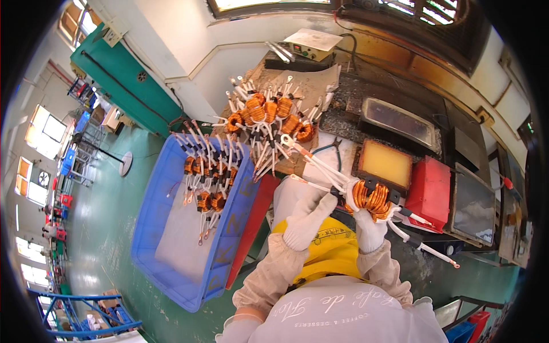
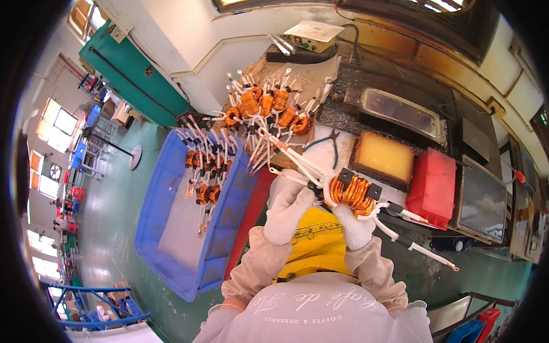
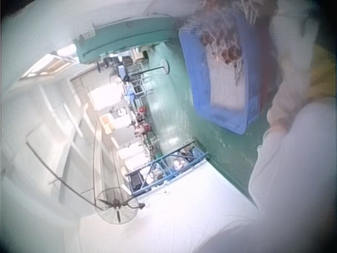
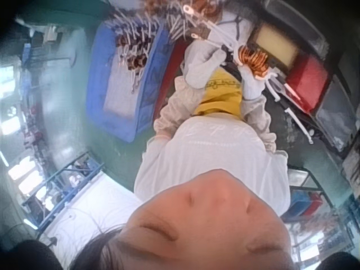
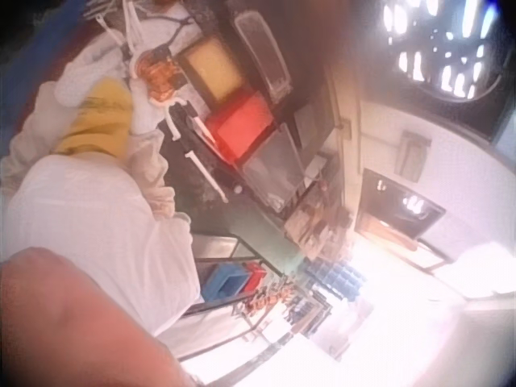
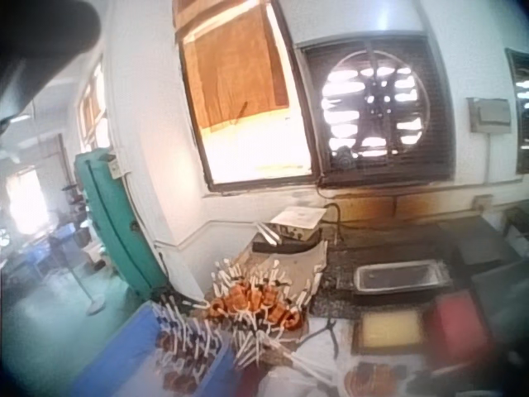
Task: The person scrapes the molten solder bath, puts on gloves, and dips the wire leads of inductor coils into flux and molten solder by hand.
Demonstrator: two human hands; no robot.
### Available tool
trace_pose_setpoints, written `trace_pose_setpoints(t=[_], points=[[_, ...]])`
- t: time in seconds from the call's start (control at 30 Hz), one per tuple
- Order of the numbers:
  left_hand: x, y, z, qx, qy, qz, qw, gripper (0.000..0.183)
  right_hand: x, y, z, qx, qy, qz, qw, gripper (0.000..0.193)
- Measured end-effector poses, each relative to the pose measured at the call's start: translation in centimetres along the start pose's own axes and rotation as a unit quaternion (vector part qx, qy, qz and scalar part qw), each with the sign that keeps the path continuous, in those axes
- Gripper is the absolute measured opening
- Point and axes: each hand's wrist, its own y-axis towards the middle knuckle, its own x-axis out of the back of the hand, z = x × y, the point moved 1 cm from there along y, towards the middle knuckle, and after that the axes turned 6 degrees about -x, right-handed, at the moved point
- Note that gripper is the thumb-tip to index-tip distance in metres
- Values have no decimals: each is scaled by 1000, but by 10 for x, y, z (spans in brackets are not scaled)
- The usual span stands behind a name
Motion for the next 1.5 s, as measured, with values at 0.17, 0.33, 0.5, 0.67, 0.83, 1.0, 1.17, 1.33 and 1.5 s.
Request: trace_pose_setpoints(t=[0.17,0.33,0.5,0.67,0.83,1.0,1.17,1.33,1.5], points=[[-8,3,0,37,-134,43,989,39,0,0,0,-34,11,8,999,40],[-16,3,-7,19,-195,46,980,39,9,2,7,-102,-18,39,994,39],[-17,9,-3,-16,-208,22,978,36,10,2,17,-114,63,71,989,40],[-24,15,17,60,-352,-10,934,29,12,5,24,-120,61,88,987,52],[-13,22,26,3,-384,-8,923,25,28,12,35,-125,-24,84,988,50],[-24,31,51,115,-498,-33,859,30,48,17,32,-95,-71,24,993,53],[-18,24,71,191,-409,-44,891,32,95,38,45,-41,-61,-25,997,44],[22,-2,81,246,-305,-15,920,33,170,77,71,-5,-140,-143,980,24],[42,-22,110,313,-291,-15,904,33,222,116,56,36,-159,-160,973,30]])
